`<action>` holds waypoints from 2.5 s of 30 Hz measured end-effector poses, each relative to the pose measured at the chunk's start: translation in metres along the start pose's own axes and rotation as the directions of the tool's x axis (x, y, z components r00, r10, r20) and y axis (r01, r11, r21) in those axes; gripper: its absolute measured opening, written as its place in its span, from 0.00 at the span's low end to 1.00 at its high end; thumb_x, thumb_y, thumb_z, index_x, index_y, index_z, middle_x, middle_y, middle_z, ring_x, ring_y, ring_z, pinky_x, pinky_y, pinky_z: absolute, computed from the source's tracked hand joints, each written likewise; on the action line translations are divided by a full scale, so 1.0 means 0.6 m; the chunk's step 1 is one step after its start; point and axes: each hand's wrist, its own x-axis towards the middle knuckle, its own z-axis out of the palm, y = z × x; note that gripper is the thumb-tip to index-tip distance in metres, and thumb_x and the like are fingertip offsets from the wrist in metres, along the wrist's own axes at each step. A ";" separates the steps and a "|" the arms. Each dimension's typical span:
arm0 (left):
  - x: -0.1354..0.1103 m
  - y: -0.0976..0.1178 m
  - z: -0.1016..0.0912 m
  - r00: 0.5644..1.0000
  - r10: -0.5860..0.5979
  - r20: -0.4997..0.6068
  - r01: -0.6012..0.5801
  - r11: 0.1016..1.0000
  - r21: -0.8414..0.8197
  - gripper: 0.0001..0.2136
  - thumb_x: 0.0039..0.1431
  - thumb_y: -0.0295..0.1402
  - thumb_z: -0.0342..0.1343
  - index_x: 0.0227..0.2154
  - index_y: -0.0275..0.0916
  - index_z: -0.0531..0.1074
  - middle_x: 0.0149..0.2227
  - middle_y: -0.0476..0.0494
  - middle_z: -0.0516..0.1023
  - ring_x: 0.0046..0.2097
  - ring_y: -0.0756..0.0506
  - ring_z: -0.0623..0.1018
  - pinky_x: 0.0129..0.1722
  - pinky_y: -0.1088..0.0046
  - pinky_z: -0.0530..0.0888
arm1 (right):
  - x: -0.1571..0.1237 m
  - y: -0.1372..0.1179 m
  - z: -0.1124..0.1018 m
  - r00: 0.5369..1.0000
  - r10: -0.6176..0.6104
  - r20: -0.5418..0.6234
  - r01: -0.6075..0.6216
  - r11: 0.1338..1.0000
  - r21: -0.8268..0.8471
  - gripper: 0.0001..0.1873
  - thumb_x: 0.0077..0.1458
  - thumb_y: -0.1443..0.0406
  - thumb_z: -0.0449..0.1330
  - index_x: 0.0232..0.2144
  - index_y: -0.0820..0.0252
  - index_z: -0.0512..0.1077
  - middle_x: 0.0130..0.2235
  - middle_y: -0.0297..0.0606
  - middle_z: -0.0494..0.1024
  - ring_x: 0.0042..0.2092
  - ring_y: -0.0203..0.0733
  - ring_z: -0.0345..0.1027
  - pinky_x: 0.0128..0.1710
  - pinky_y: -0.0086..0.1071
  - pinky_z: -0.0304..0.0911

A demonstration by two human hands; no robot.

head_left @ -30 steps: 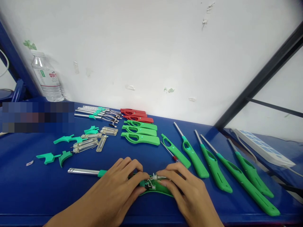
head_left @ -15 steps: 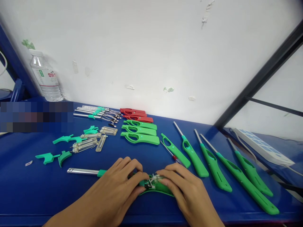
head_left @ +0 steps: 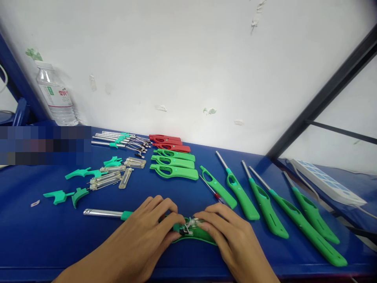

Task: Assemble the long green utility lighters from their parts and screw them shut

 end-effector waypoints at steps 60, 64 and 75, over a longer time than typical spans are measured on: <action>0.009 0.009 -0.013 0.999 0.036 -0.035 -0.035 0.999 0.022 0.16 0.80 0.24 0.46 0.57 0.47 0.74 0.48 0.44 0.80 0.42 0.38 0.83 0.52 0.51 0.80 | -0.002 -0.008 -0.003 1.000 0.004 -0.012 -0.003 0.996 0.084 0.17 0.77 0.68 0.61 0.54 0.46 0.88 0.44 0.34 0.86 0.41 0.42 0.83 0.45 0.36 0.77; 0.008 0.005 -0.011 0.999 0.022 -0.027 -0.022 1.000 -0.002 0.15 0.80 0.24 0.49 0.59 0.47 0.74 0.51 0.44 0.81 0.45 0.38 0.82 0.53 0.53 0.79 | -0.004 -0.007 -0.002 1.000 0.018 0.021 -0.020 0.996 0.081 0.18 0.77 0.68 0.60 0.55 0.44 0.88 0.46 0.34 0.86 0.43 0.42 0.83 0.47 0.37 0.77; 0.008 0.007 -0.015 0.991 0.054 -0.119 -0.057 0.998 -0.021 0.15 0.82 0.26 0.47 0.53 0.46 0.79 0.46 0.45 0.81 0.39 0.41 0.79 0.46 0.62 0.76 | 0.000 -0.008 -0.003 0.999 0.031 0.010 -0.031 0.995 0.095 0.18 0.76 0.69 0.61 0.54 0.46 0.88 0.44 0.34 0.86 0.42 0.43 0.83 0.47 0.37 0.76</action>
